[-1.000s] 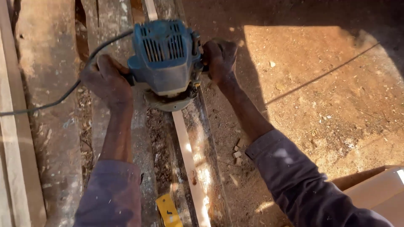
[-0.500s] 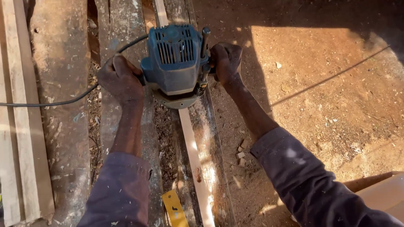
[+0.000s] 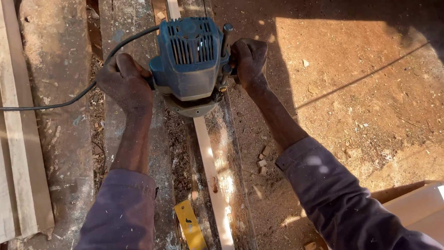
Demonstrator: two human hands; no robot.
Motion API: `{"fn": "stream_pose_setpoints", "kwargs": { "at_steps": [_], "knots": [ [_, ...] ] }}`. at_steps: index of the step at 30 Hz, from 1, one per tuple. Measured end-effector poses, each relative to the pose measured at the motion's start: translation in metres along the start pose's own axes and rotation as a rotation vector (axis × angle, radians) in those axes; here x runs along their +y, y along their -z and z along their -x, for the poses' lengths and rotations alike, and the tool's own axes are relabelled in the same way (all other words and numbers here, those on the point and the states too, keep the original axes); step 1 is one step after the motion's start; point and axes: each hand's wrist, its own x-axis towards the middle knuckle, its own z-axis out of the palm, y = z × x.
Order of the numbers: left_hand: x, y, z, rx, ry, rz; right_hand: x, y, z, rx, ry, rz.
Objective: Using a power router to shape the edge of a wooden plank on a workbench
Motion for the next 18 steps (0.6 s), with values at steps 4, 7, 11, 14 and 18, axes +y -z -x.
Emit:
{"fn": "stream_pose_setpoints", "kwargs": {
  "at_steps": [4, 7, 11, 14, 18],
  "knots": [
    [-0.033, -0.011, -0.024, 0.034, -0.141, -0.051, 0.036, -0.006, -0.018, 0.016, 0.015, -0.1],
    [-0.032, -0.011, -0.026, 0.054, -0.106, -0.075, 0.024, -0.008, -0.019, 0.019, -0.05, -0.032],
    [-0.005, -0.011, -0.008, 0.034, -0.081, -0.096, 0.008, 0.007, -0.004, -0.008, -0.076, -0.017],
    [0.001, 0.0, -0.001, -0.013, -0.033, -0.114, -0.007, 0.005, 0.008, -0.033, -0.084, 0.013],
    [0.005, -0.003, -0.001, 0.007, -0.044, -0.097, -0.009, 0.005, 0.007, -0.039, -0.054, 0.011]
  ]
}}
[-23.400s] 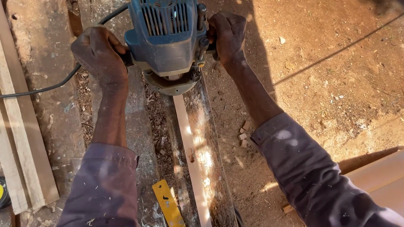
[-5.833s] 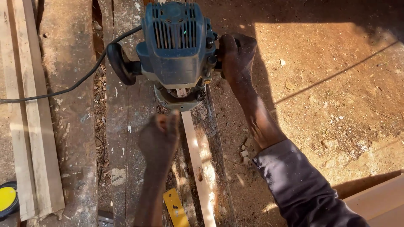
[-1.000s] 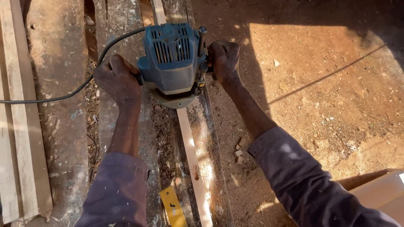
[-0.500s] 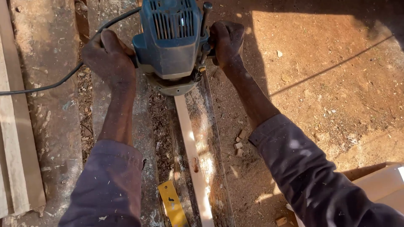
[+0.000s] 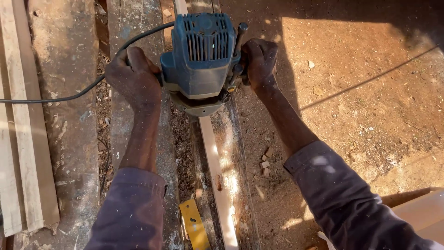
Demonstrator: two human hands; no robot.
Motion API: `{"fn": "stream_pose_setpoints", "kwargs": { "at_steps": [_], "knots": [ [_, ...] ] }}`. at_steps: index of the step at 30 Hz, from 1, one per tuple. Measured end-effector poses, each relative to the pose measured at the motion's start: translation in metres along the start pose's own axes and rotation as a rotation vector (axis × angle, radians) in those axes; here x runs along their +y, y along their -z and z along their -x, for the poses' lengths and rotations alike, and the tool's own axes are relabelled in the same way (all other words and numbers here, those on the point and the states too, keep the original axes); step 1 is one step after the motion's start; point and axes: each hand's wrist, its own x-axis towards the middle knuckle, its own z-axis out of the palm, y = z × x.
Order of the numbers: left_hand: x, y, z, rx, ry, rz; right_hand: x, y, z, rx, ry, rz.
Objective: Using a power router to shape the edge of a wooden plank on a workbench
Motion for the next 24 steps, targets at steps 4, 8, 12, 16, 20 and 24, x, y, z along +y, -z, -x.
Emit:
{"fn": "stream_pose_setpoints", "kwargs": {
  "at_steps": [4, 8, 12, 16, 20, 24],
  "knots": [
    [-0.035, -0.007, -0.017, 0.011, -0.058, -0.03, 0.03, -0.005, -0.025, 0.011, 0.098, -0.004],
    [-0.028, -0.005, -0.046, 0.011, -0.139, -0.022, 0.004, -0.01, -0.039, 0.003, -0.064, -0.151],
    [-0.007, -0.012, -0.06, -0.018, -0.15, 0.027, -0.02, 0.0, -0.049, 0.059, -0.003, -0.027],
    [-0.01, -0.014, -0.061, -0.009, -0.093, 0.003, -0.02, -0.006, -0.048, 0.098, -0.003, -0.077],
    [-0.001, -0.014, -0.057, 0.004, -0.114, -0.028, -0.024, -0.008, -0.042, 0.035, -0.055, -0.165],
    [-0.001, -0.014, -0.055, 0.022, -0.116, -0.041, -0.019, -0.011, -0.043, 0.1, -0.051, -0.134]
  ]
}}
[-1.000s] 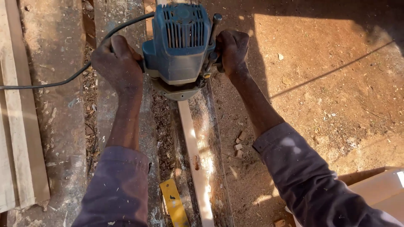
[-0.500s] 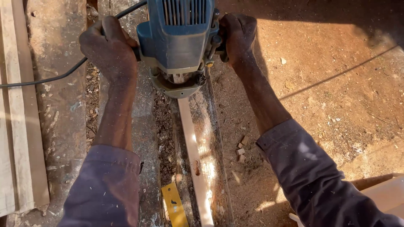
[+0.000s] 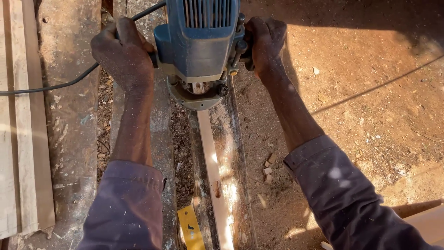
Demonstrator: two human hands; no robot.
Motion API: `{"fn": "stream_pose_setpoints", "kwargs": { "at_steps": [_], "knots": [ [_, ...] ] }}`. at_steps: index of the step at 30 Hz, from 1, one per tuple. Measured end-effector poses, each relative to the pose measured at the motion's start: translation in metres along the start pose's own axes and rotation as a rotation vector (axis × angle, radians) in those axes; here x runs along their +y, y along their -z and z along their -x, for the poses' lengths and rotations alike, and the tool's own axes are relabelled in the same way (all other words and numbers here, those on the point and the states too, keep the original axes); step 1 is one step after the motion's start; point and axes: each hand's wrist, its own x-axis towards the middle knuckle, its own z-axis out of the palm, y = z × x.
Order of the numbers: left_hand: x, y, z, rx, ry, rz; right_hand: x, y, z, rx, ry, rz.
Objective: Using a power router to shape the edge of a wooden plank on a workbench
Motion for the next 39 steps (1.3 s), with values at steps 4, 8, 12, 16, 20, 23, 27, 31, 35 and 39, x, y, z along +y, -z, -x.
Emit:
{"fn": "stream_pose_setpoints", "kwargs": {
  "at_steps": [4, 8, 12, 16, 20, 23, 27, 31, 35, 39],
  "knots": [
    [-0.004, 0.0, 0.005, -0.004, -0.021, 0.045, 0.004, 0.004, -0.001, -0.004, -0.02, 0.03],
    [-0.002, -0.001, 0.007, -0.013, -0.005, 0.083, -0.007, 0.003, 0.002, 0.034, -0.123, 0.011],
    [-0.005, 0.005, 0.011, -0.018, -0.023, 0.071, -0.003, 0.005, 0.004, -0.038, -0.102, 0.094],
    [-0.01, 0.006, 0.016, -0.002, -0.021, 0.081, 0.003, 0.004, 0.006, -0.059, -0.005, 0.142],
    [-0.02, 0.008, 0.02, 0.009, -0.031, 0.097, 0.001, 0.0, 0.011, -0.05, 0.006, 0.114],
    [-0.022, 0.006, 0.022, 0.01, -0.039, 0.109, -0.002, 0.004, 0.013, -0.124, -0.017, 0.215],
    [-0.025, 0.002, 0.021, 0.013, -0.038, 0.155, 0.001, 0.003, 0.012, -0.113, -0.017, 0.071],
    [-0.023, -0.001, 0.019, 0.023, -0.062, 0.108, 0.034, 0.011, -0.002, -0.021, 0.083, 0.127],
    [-0.032, -0.001, 0.017, 0.014, -0.108, 0.071, 0.019, 0.006, 0.006, -0.037, -0.002, 0.062],
    [-0.03, -0.004, 0.019, 0.042, -0.111, 0.078, 0.026, 0.01, 0.002, -0.048, 0.017, 0.081]
  ]
}}
